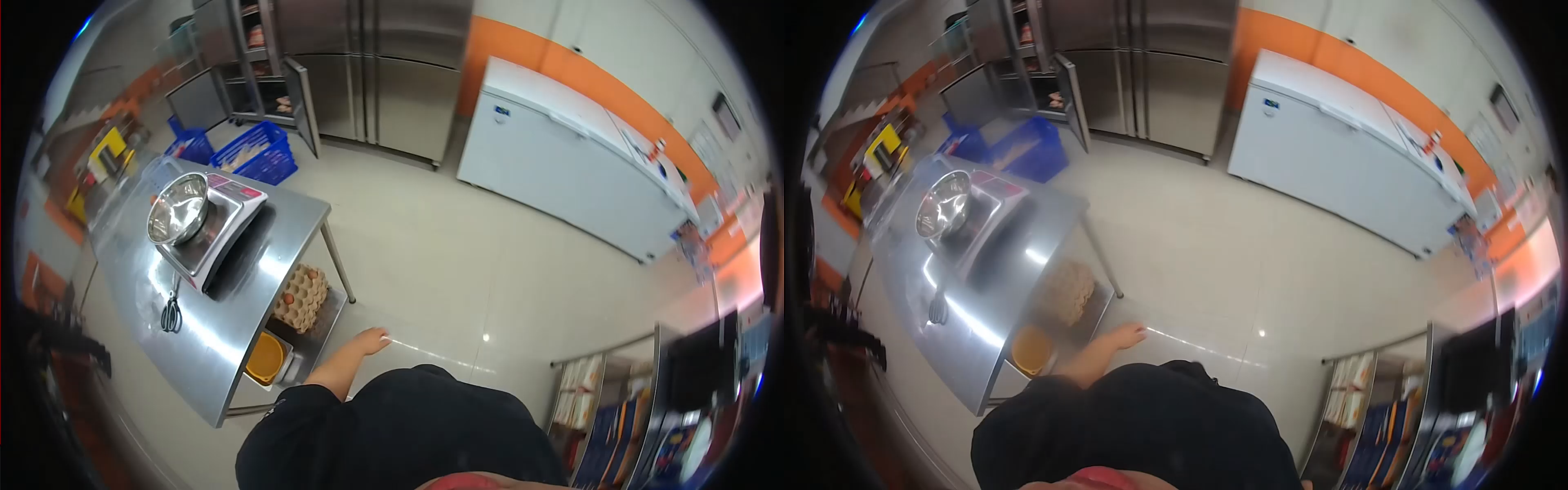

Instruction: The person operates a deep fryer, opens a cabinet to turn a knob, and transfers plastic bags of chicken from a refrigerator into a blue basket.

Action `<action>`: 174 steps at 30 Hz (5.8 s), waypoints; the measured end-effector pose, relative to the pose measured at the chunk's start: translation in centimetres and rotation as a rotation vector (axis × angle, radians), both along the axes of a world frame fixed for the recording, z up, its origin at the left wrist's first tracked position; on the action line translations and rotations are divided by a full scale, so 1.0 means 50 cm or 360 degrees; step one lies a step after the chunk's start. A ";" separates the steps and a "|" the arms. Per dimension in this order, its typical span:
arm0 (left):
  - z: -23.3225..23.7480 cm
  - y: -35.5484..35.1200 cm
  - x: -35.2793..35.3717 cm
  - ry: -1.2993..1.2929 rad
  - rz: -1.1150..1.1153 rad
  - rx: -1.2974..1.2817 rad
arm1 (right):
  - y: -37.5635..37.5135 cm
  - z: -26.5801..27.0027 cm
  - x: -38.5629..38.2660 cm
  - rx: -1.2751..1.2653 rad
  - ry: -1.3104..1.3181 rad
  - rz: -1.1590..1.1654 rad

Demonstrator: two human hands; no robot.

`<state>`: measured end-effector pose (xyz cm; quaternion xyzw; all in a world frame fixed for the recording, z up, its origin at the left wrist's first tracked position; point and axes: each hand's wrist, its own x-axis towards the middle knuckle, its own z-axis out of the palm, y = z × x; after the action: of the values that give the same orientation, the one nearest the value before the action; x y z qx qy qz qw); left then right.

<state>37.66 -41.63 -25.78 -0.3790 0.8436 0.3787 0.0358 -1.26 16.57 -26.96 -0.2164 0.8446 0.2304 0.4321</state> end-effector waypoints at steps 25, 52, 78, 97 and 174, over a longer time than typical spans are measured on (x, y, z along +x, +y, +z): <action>0.216 -1.218 -0.020 0.0160 0.0907 -0.0160 | -1.883 0.100 -0.322 -0.0150 -0.0054 0.1136; 0.113 -1.480 0.801 -0.0119 0.2359 0.0617 | -3.381 0.189 0.972 -0.1100 -0.1159 0.2736; 0.444 -2.136 1.783 -0.0010 0.2453 0.0049 | -4.176 0.185 1.807 -0.1700 -0.0303 0.1654; 0.370 -2.598 2.280 0.0251 0.2181 0.0101 | -4.451 0.106 2.244 -0.1456 -0.0535 0.1580; -0.842 -4.296 1.397 0.0010 -0.1315 0.0583 | -4.389 -0.757 2.282 -0.0974 0.1239 -0.0591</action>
<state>107.49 -256.41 -67.89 0.0032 0.8434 0.4768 0.2477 112.83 -202.89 -64.79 -0.0777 0.9953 -0.0440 0.0369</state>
